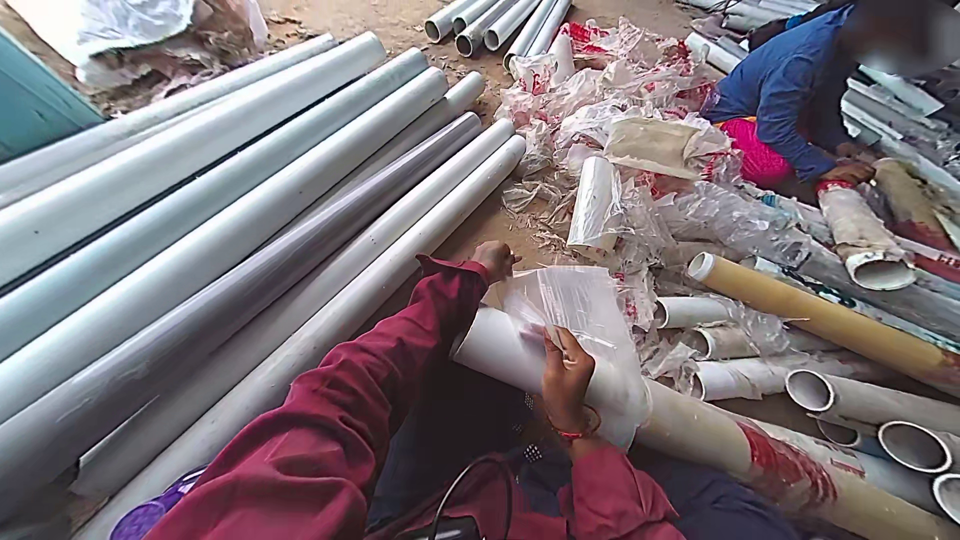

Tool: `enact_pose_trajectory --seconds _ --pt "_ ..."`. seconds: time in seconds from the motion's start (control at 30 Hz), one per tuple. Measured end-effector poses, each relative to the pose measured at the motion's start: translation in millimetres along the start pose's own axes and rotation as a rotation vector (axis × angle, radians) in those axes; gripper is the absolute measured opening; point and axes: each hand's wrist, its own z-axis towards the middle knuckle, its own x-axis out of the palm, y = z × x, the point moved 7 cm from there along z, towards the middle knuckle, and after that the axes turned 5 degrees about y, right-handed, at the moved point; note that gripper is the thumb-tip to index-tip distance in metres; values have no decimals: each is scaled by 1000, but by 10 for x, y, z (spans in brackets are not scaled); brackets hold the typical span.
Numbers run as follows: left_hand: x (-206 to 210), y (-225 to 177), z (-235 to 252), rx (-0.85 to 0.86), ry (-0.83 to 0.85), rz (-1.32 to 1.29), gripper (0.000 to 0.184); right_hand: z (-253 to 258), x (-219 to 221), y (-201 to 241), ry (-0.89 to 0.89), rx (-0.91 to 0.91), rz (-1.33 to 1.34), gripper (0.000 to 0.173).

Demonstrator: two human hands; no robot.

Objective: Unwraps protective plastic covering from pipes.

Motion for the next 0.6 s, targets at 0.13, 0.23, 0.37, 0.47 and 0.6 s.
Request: enact_pose_trajectory --seconds 0.13,0.23,0.37,0.47,0.6 --pt "24 -1198 -66 407 97 159 41 -193 -8 158 -39 -113 -28 27" --pt "297 -1977 -966 598 24 371 32 -264 -140 116 -139 37 171 22" --pt "148 -2084 -1943 157 -242 -185 22 -302 -286 -132 -262 519 565 24" --pt "-100 -1233 -1201 662 -423 -345 37 -171 -504 -76 -136 610 574 20" --pt "360 -465 -1334 187 -298 135 39 440 -1141 208 49 240 154 27"
